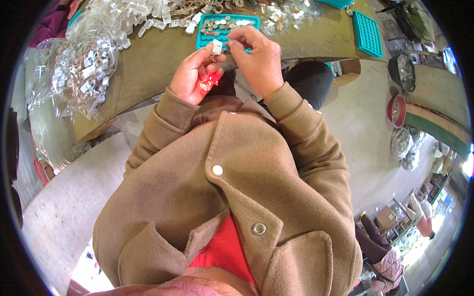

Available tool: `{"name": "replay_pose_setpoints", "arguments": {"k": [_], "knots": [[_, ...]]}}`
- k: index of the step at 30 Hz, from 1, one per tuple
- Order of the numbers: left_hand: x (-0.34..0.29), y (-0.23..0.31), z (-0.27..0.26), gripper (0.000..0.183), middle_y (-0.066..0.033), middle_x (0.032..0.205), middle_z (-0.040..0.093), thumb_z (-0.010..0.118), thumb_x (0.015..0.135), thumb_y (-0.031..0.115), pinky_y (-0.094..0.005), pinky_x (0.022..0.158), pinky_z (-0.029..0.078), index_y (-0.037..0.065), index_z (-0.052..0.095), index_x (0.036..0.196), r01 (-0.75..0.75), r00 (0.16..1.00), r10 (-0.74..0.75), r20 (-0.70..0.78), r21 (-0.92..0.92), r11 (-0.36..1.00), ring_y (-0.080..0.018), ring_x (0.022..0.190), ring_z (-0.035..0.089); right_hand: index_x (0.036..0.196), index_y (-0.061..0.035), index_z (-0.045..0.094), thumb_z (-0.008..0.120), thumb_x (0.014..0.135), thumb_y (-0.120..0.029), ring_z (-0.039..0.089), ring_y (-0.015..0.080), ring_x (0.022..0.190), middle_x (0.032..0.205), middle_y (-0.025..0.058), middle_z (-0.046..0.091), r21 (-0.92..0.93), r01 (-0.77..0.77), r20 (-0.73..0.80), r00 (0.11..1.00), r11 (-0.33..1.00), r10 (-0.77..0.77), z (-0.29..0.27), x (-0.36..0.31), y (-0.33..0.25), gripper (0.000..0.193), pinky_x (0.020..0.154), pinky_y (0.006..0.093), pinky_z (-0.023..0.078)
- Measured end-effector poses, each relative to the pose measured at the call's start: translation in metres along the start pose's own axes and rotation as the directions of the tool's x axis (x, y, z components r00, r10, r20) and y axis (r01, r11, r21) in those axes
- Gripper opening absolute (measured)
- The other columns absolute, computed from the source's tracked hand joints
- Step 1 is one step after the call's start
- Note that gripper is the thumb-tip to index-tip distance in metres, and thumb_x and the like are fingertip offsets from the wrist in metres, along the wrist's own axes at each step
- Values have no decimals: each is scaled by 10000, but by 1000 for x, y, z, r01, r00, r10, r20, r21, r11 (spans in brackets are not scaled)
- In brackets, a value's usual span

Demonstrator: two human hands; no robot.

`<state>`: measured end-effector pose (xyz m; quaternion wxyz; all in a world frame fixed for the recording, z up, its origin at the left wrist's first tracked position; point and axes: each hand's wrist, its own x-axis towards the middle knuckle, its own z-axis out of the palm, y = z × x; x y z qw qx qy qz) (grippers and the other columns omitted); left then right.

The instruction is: The person repeatedly picks small white rectangular components and metallic parts from a table, inserts the metallic parts into the white components, and places the assembled units into a teal tray. The person works one at a time, handling each component individually.

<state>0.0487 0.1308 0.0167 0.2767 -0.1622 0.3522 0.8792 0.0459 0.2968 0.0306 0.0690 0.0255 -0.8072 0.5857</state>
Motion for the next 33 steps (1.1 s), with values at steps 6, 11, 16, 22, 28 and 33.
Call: {"name": "replay_pose_setpoints", "arguments": {"k": [6, 11, 16, 22, 28, 33], "knots": [[0, -1, -1, 196, -68, 905, 670, 635, 943, 266, -281, 669, 499, 89, 621, 1024, 45, 999, -44, 24, -60, 997, -116, 717, 563, 999, 15, 621, 617, 926, -49, 687, 164, 869, 949, 128, 715, 604, -222, 89, 973, 765, 212, -8, 3, 3, 97, 805, 271, 540], [-4, -2, 4, 218, -77, 946, 657, 637, 940, 270, -283, 694, 493, 79, 635, 1045, 36, 999, -34, 32, -76, 996, -132, 755, 562, 1047, 14, 607, 611, 934, -45, 683, 173, 892, 964, 139, 713, 645, -263, 133, 963, 717, 234, -7, 1, 2, 128, 815, 277, 540], [-7, 0, 11, 187, -17, 886, 659, 614, 964, 257, -264, 611, 490, 92, 620, 1050, 31, 1000, -31, 0, -74, 997, -67, 644, 550, 1034, 11, 637, 624, 933, -58, 661, 151, 930, 993, 121, 704, 684, -327, 174, 941, 652, 289, -6, -3, 0, 123, 820, 265, 531], [-9, 1, 13, 211, -15, 891, 658, 596, 975, 257, -245, 662, 531, 73, 609, 1078, 40, 998, -39, 39, -32, 999, -46, 642, 543, 1002, -10, 647, 624, 945, -92, 604, 94, 897, 1044, 60, 682, 545, -228, 137, 974, 807, 183, -1, -4, -1, 103, 814, 234, 499], [-6, 0, 14, 205, -15, 870, 651, 585, 983, 255, -245, 620, 505, 69, 616, 1065, 40, 998, -36, 59, -80, 996, -53, 640, 531, 992, 11, 627, 602, 949, -55, 582, 86, 930, 1044, 49, 663, 480, -199, 182, 975, 854, 125, -2, -6, -4, 82, 838, 238, 488], [-2, -3, 7, 197, -21, 852, 650, 563, 994, 251, -243, 591, 475, 68, 622, 1034, 67, 989, -41, 143, -181, 981, -76, 634, 536, 960, 5, 609, 565, 928, 23, 599, 61, 801, 880, 1, 638, 378, -65, 146, 989, 924, 10, 1, -5, 0, 57, 748, 225, 504]]}}
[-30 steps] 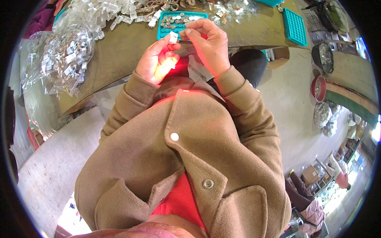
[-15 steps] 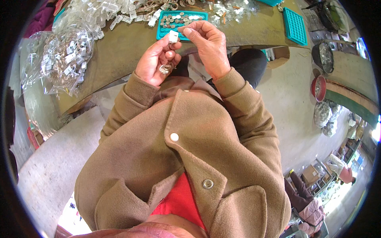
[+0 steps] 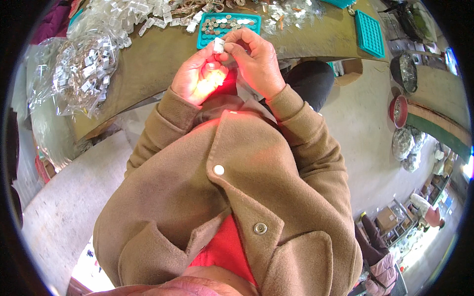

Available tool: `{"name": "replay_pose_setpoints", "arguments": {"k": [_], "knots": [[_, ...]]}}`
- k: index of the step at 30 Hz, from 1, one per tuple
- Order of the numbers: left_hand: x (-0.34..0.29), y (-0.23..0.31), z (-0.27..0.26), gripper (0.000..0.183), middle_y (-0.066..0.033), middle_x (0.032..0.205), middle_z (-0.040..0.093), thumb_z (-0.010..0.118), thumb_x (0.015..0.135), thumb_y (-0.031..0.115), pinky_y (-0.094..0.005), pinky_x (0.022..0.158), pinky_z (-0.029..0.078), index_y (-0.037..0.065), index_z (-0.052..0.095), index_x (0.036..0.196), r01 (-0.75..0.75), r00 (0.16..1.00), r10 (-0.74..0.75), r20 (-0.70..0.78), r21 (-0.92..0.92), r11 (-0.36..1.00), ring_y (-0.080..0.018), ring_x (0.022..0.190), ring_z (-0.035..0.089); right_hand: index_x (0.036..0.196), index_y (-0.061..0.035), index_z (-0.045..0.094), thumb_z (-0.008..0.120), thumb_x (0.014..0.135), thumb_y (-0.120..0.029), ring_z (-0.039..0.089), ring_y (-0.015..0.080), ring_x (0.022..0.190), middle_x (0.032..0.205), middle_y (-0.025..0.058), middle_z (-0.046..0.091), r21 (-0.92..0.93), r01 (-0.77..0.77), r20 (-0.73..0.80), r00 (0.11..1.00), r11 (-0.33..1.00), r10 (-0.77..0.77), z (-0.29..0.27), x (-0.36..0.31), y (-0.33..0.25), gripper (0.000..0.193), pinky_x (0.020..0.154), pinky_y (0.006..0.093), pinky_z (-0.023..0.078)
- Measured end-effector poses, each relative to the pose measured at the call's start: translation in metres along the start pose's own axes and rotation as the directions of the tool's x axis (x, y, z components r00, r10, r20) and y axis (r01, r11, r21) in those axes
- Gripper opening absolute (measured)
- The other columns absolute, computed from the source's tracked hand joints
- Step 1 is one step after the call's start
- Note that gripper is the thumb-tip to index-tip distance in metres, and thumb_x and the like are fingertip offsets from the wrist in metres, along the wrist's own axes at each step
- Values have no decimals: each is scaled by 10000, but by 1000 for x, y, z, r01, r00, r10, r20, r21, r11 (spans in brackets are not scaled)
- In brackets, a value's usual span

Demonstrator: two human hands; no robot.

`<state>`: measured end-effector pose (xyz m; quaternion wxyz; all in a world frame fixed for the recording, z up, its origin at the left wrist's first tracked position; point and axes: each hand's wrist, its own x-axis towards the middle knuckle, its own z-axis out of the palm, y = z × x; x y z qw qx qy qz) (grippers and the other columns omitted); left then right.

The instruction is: The person repeatedly picks small white rectangular components and metallic parts from a table, inserts the metallic parts into the white components, and places the assembled units into a teal tray. The person works one at a time, handling each component individually.

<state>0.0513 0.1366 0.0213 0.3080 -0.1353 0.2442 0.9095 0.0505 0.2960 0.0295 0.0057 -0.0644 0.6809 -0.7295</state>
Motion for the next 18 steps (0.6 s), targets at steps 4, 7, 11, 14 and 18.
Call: {"name": "replay_pose_setpoints", "arguments": {"k": [4, 7, 11, 14, 18], "knots": [[1, -1, -5, 161, -48, 883, 670, 612, 960, 198, -235, 610, 483, 44, 629, 1005, -102, 994, 105, -6, 192, 976, -107, 651, 566, 962, 18, 590, 565, 917, 33, 575, 93, 881, 957, 36, 640, -379, 166, 58, 986, 910, -156, -4, 0, -1, 54, 801, 250, 489], [3, -1, -2, 106, -46, 883, 675, 624, 946, 151, -228, 629, 485, 46, 624, 963, -201, 967, 251, -42, 477, 855, -92, 704, 602, 948, 14, 579, 587, 872, 44, 611, 169, 844, 908, 89, 632, -443, 190, 96, 982, 876, -164, -5, 3, -7, 82, 772, 290, 501], [1, 9, 2, 114, -50, 867, 665, 613, 959, 172, -220, 610, 491, 58, 616, 951, -156, 980, 191, -62, 367, 917, -93, 702, 609, 990, 6, 610, 596, 905, 1, 614, 129, 851, 923, 49, 658, -192, -49, 111, 991, 980, 71, -8, 9, -12, 86, 768, 264, 496], [0, 13, 1, 124, -53, 842, 654, 609, 964, 191, -227, 597, 496, 71, 607, 932, -46, 994, 73, -86, 275, 960, -83, 647, 576, 1000, 5, 629, 603, 928, -34, 592, 85, 818, 908, 13, 664, -202, -101, 141, 981, 974, 131, -13, 13, -12, 86, 748, 239, 489], [2, 11, -2, 126, -49, 823, 647, 603, 970, 202, -228, 585, 497, 84, 597, 925, -28, 994, 55, -97, 260, 965, -54, 601, 535, 959, 4, 621, 611, 913, -33, 550, 94, 757, 868, 41, 652, -379, 48, 134, 991, 924, 3, -13, 13, -13, 59, 705, 254, 478]]}}
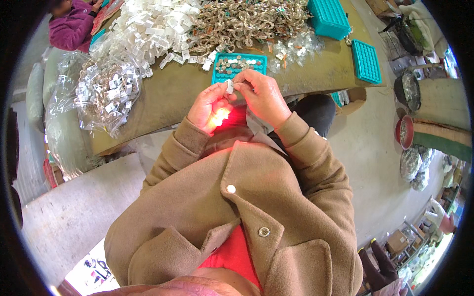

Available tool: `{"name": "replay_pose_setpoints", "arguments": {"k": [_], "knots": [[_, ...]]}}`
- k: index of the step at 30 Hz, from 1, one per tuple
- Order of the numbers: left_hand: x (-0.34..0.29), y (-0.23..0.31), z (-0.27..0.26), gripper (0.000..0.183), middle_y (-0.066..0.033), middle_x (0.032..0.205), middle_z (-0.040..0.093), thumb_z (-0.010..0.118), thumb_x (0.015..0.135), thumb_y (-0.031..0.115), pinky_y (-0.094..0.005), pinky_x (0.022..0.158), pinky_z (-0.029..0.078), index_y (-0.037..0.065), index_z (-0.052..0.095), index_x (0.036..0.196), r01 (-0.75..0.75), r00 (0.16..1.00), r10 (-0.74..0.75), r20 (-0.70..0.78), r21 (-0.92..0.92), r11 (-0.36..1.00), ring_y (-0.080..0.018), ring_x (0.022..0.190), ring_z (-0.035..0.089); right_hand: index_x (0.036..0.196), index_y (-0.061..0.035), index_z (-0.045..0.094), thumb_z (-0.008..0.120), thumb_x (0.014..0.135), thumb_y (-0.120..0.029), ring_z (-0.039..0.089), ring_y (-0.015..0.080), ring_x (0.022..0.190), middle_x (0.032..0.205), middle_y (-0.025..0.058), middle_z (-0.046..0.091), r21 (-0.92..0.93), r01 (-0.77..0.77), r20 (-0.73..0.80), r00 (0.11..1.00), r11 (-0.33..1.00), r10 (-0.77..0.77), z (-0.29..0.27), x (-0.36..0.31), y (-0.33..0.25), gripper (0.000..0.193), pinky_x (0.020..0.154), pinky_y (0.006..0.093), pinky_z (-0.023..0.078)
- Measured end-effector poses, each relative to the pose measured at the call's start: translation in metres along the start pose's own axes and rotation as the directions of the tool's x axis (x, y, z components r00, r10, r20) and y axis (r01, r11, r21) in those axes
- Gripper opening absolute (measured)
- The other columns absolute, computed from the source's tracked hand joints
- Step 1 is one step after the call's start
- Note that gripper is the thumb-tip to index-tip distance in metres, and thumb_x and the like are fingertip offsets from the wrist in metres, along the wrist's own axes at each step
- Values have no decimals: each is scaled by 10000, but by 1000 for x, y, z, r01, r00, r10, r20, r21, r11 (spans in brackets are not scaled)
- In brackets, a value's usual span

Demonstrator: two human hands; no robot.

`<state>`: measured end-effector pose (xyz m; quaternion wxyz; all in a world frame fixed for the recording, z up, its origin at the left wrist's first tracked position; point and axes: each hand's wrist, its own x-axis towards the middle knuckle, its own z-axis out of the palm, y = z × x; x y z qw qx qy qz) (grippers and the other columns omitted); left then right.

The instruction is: The person repeatedly picks small white rectangular components and metallic parts from a table, inserts the metallic parts into the white components, and places the assembled units into a teal tray. The person works one at a time, handling each component individually.

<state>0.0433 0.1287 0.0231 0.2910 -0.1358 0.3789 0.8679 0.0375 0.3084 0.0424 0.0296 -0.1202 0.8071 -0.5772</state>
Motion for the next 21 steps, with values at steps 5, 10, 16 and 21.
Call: {"name": "replay_pose_setpoints", "arguments": {"k": [5, 10, 16, 21], "knots": [[1, 7, -4, 138, -45, 858, 643, 583, 978, 211, -232, 608, 523, 73, 586, 981, 73, 996, -69, 51, -88, 993, -31, 607, 527, 921, 2, 598, 617, 884, -16, 528, 140, 713, 810, 76, 621, -77, 90, 28, 996, 993, -88, 0, 10, -7, 45, 664, 287, 466], [4, 14, -4, 130, -52, 829, 661, 623, 955, 203, -228, 607, 515, 79, 591, 932, -22, 999, 21, 24, 21, 1000, -60, 601, 548, 912, 5, 604, 624, 868, -4, 574, 162, 734, 812, 90, 625, -130, 127, 111, 987, 983, -113, -1, 27, -10, 49, 681, 302, 480], [1, 31, -7, 171, -35, 858, 642, 587, 969, 212, -205, 562, 450, 72, 596, 1069, -105, 991, 124, -58, 260, 960, -44, 608, 518, 885, 3, 660, 661, 847, -64, 624, 178, 712, 766, 115, 653, -80, 65, 329, 944, 995, -35, -7, 65, -20, 77, 671, 311, 497], [-1, 47, -25, 227, -11, 851, 595, 526, 1000, 249, -214, 552, 442, 83, 574, 1146, -124, 991, 128, -33, 105, 987, -37, 576, 455, 949, -45, 707, 634, 880, -173, 687, 290, 789, 873, 119, 710, -373, 110, 14, 994, 921, -113, -5, 113, -20, 163, 703, 352, 531]]}}
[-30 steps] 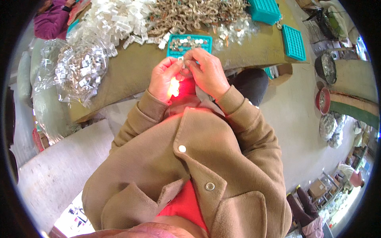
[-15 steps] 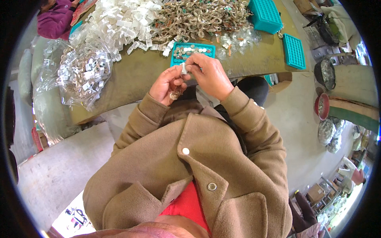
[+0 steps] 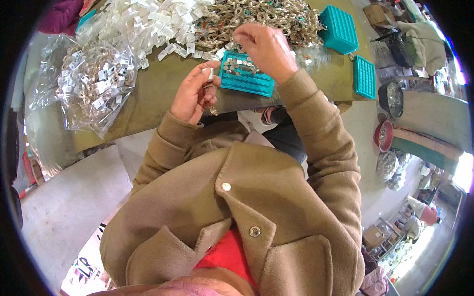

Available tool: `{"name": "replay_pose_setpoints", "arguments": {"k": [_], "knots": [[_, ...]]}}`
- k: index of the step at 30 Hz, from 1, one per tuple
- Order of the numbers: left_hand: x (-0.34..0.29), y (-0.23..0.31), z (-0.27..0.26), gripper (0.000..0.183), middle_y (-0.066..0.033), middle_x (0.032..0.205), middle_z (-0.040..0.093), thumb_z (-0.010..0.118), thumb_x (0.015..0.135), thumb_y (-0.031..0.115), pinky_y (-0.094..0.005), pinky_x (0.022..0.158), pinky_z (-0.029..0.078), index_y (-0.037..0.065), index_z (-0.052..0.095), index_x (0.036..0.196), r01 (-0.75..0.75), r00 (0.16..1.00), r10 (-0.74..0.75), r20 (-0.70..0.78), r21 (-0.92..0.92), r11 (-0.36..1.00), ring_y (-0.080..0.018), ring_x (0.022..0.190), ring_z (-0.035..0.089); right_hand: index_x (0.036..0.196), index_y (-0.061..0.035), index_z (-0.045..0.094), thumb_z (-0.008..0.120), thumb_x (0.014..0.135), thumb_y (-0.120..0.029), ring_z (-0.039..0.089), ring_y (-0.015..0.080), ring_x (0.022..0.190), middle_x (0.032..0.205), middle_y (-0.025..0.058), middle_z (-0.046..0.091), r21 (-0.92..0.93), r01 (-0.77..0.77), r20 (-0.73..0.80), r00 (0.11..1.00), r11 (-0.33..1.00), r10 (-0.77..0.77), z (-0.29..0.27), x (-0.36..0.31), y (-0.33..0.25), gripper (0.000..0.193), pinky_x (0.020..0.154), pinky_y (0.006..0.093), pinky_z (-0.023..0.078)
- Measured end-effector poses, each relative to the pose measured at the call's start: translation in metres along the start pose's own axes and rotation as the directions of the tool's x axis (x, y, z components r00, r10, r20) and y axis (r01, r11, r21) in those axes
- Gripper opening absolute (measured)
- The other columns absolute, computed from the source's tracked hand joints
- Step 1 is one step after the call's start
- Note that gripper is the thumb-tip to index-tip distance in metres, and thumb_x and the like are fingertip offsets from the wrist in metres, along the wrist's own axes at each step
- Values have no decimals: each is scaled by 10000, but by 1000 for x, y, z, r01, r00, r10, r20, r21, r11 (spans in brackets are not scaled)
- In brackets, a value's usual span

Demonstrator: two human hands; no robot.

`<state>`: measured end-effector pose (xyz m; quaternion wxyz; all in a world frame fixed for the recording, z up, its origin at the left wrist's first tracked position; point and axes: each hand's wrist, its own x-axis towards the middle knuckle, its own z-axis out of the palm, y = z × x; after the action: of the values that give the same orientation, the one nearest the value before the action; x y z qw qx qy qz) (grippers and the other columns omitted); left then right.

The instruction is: The person repeatedly picks small white rectangular components and metallic parts from a table, inserts the metallic parts into the white components, and places the assembled units into a teal tray. The person works one at a time, handling each component individually.

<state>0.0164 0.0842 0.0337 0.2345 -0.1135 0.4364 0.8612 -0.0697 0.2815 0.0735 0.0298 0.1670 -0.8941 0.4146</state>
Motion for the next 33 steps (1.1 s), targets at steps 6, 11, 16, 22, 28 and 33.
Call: {"name": "replay_pose_setpoints", "arguments": {"k": [6, 11, 16, 22, 28, 33], "knots": [[6, 1, -17, 174, -27, 872, 633, 531, 994, 207, -247, 620, 520, 72, 591, 1087, -31, 999, 30, -12, -106, 994, -74, 673, 589, 1015, -107, 698, 666, 840, -140, 609, 266, 950, 963, 33, 622, -634, 335, -34, 888, 697, -458, 18, 38, 8, 181, 807, 388, 496], [4, 5, -18, 149, -8, 884, 649, 545, 982, 181, -248, 684, 547, 79, 611, 1066, -8, 998, 6, -62, -46, 999, -84, 764, 624, 956, -108, 683, 686, 814, -139, 591, 260, 959, 938, 42, 608, -624, 366, 32, 895, 690, -445, 15, 45, 10, 145, 822, 386, 481], [6, 11, -24, 190, 20, 895, 619, 534, 1002, 199, -181, 601, 466, 52, 608, 1097, 55, 998, -54, 11, -137, 989, -36, 714, 529, 919, -40, 645, 661, 854, -82, 592, 183, 725, 766, 39, 606, -344, 288, 1, 952, 894, -306, 8, 45, 8, 80, 678, 320, 481], [11, 12, -22, 287, 8, 997, 609, 543, 1007, 259, -151, 527, 336, 26, 592, 1166, 166, 983, -122, 137, -374, 913, -11, 646, 390, 935, -16, 650, 670, 878, -81, 569, 57, 712, 764, 6, 640, 212, 33, 1, 999, 977, -34, 22, 29, -18, 89, 637, 231, 466], [12, 21, -28, 273, -24, 1138, 612, 541, 1007, 259, -141, 511, 325, 43, 581, 1169, -36, 997, 62, 36, -499, 866, 11, 626, 374, 951, -16, 651, 683, 854, -58, 589, 113, 729, 813, 47, 658, 271, 112, 72, 988, 956, -136, 39, -15, -45, 110, 673, 266, 488], [0, 24, -28, 215, -3, 1001, 651, 566, 987, 211, -144, 489, 331, 48, 630, 1111, -90, 995, 97, 0, -366, 926, 8, 577, 395, 979, -14, 661, 683, 882, -136, 575, 88, 760, 815, 23, 650, 320, 29, 130, 989, 947, -74, 44, -32, -44, 157, 680, 247, 480]]}}
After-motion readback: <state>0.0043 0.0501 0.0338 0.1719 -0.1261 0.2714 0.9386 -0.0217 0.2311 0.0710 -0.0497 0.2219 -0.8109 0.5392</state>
